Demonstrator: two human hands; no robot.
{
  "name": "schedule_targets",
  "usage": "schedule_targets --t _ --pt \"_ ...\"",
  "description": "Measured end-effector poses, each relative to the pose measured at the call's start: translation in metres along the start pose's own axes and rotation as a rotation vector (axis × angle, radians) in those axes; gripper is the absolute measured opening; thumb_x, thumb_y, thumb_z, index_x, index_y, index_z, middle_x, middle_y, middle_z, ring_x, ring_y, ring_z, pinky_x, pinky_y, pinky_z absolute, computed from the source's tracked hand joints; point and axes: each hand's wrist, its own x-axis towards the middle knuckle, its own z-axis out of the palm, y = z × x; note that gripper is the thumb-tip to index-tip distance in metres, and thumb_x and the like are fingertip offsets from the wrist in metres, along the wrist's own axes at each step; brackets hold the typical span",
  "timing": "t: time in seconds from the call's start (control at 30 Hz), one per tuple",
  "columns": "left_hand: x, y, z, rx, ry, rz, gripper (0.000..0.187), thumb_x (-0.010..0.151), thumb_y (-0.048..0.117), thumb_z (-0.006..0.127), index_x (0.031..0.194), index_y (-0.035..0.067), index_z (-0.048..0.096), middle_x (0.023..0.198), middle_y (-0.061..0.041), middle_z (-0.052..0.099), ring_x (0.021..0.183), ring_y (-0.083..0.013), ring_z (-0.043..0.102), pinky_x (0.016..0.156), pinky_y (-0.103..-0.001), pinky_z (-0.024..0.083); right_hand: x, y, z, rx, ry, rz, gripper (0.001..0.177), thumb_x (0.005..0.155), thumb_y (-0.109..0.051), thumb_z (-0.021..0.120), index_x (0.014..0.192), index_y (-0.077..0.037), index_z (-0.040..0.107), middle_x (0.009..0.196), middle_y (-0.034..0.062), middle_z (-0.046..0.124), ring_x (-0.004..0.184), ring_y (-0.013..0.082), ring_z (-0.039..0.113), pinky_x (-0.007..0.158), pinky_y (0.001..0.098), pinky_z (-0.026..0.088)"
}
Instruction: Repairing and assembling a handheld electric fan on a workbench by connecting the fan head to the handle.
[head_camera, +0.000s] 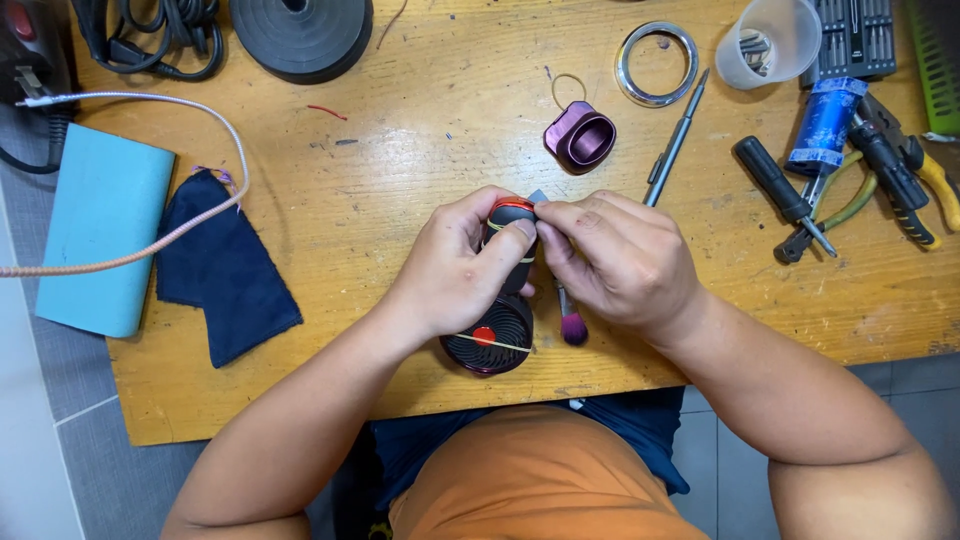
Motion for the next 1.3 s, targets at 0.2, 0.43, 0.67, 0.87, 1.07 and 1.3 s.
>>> schedule_targets --t 0.2,0.43,0.67,0.87,1.07,1.3 --pt "-0.002 0.007 -0.001 -0.184 -0.096 0.010 0.021 0.110 0.011 0.062 0.122 0.003 0.078 0.077 -0.023 0.081 0.068 -0.0254 0.085 0.059 -0.034 0.071 0.000 0.007 -0.007 0.320 -0.017 0.224 0.019 0.113 0.000 0.069 0.122 0.005 0.085 0.086 0.0137 0.075 0.072 0.0283 0.073 0.069 0.0420 0.062" --pt "-0.002 0.008 -0.006 -0.267 -0.163 0.015 0.024 0.117 0.018 0.061 0.126 0.000 0.075 0.081 -0.025 0.081 0.068 -0.0283 0.085 0.060 -0.035 0.071 0.009 0.009 -0.011 0.464 -0.043 0.286 0.019 0.115 -0.007 0.072 0.126 0.006 0.081 0.093 0.0150 0.075 0.083 0.0235 0.071 0.080 0.0400 0.061" --pt "-0.002 0.001 -0.002 -0.195 -0.153 0.045 0.021 0.118 0.015 0.062 0.124 -0.001 0.075 0.084 -0.023 0.082 0.070 -0.0256 0.085 0.062 -0.035 0.072 0.012 0.012 -0.022 0.280 -0.141 0.149 0.018 0.112 -0.003 0.078 0.126 0.005 0.085 0.100 0.0200 0.082 0.085 0.0354 0.080 0.077 0.0441 0.063" --pt "-0.002 0.008 0.000 -0.107 -0.066 -0.042 0.023 0.114 0.018 0.070 0.120 -0.003 0.077 0.080 -0.023 0.081 0.072 -0.0244 0.084 0.065 -0.039 0.075 0.010 0.011 -0.022 0.143 -0.181 0.049 0.018 0.111 0.000 0.074 0.123 0.007 0.086 0.100 0.0226 0.083 0.083 0.0404 0.082 0.073 0.0483 0.065" --pt "-0.003 0.004 0.000 0.006 -0.012 -0.066 0.024 0.112 0.022 0.073 0.113 -0.001 0.079 0.073 -0.019 0.079 0.066 -0.0207 0.081 0.059 -0.033 0.072 -0.005 0.006 -0.014 0.027 -0.149 0.064 0.015 0.111 -0.002 0.075 0.118 0.005 0.086 0.097 0.0190 0.084 0.081 0.0381 0.083 0.070 0.0453 0.066" --pt "-0.002 0.006 -0.001 0.090 0.039 -0.028 0.026 0.113 0.024 0.073 0.102 0.002 0.080 0.059 -0.011 0.069 0.059 -0.0117 0.072 0.053 -0.024 0.061 -0.011 0.006 -0.006 0.003 -0.126 0.125 0.015 0.111 -0.003 0.076 0.118 0.002 0.087 0.096 0.0165 0.085 0.083 0.0372 0.084 0.070 0.0442 0.067"
